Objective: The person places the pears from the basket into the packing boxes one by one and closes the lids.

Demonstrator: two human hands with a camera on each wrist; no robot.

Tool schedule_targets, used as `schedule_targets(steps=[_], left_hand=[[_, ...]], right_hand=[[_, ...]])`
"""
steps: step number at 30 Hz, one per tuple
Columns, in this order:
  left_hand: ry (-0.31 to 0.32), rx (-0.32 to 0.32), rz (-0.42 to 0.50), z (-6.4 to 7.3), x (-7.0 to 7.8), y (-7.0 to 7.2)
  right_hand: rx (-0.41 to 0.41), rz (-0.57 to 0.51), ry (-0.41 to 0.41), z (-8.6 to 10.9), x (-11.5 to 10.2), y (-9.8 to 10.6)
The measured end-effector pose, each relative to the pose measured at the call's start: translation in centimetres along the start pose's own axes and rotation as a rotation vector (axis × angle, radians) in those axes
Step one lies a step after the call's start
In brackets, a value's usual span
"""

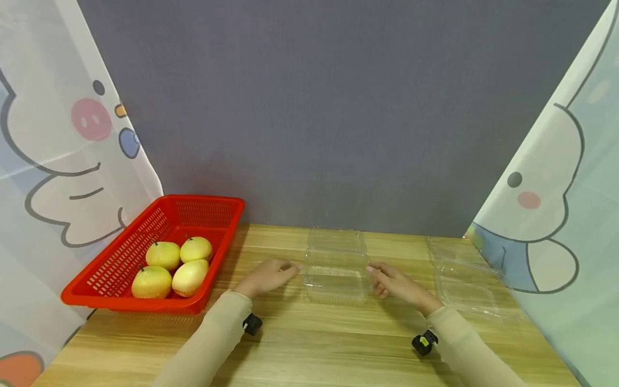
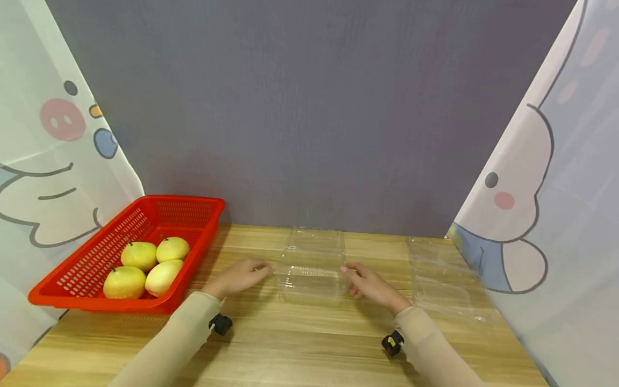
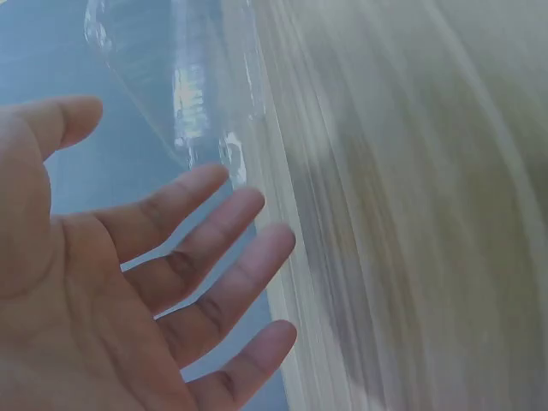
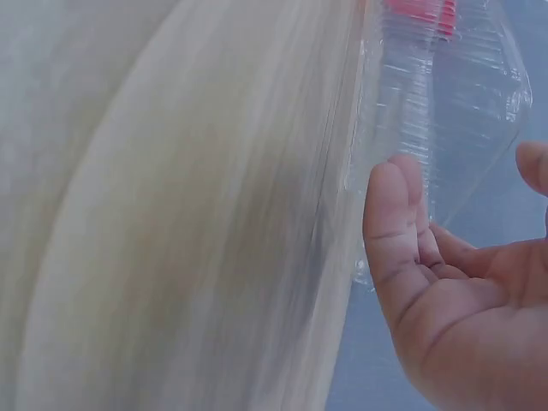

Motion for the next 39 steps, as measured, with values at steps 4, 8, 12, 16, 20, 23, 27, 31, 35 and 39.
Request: schedule_targets(steps=[4,8,12,16,20,23,27,31,35,39], left_hand=[[-0.021,-0.007,0.033,0.0,0.5,-0.4],[-0.035,-0.006,0.036,-0.1,0.8,-0.6],[-0.049,-0.01,0.03,-0.1,1.0,-0.8],[-0.065,-0.014,0.017,-0.1,1.2,-1.0],[-0.069,-0.018,0.024,0.0,1.3,-1.1],[-0.071,-0.018,0.027,0.0,1.4,-1.1],[-0.074,-0.007,-0.006,0.1,1.6,-0.9],[-0.075,0.004,-0.066,0.3,2.0,-0.4],[-0.06,-0.008,-0.107,0.5,2.3,0.1],[-0.042,-0.017,-0.137,0.7,2.4,0.3]], right_hand=[[-0.021,-0.026,0.001,0.2,-0.2,-0.3],[-0.056,-0.044,0.029,0.4,-0.3,-0.6],[-0.067,-0.078,0.043,0.5,-0.3,-0.8],[-0.061,-0.126,0.031,0.3,0.1,-0.8],[-0.056,-0.197,0.011,0.1,0.6,-0.9],[-0.04,-0.235,0.0,0.0,1.0,-0.7],[-0.014,-0.269,-0.011,-0.2,1.3,-0.4],[-0.007,-0.332,-0.028,-0.2,1.7,-0.4],[-0.022,-0.407,-0.044,-0.3,1.9,-0.6],[-0.028,-0.449,-0.055,-0.4,1.9,-0.6]])
Point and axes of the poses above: each hand's wrist, its own z-axis away from the middle knuckle, its own y-axis out of the back of the hand, x = y × z, the point moved 8 cm from there along -z, towards the middle knuckle, and after that the axes turned 11 degrees about -z, right-handed, at the moved point
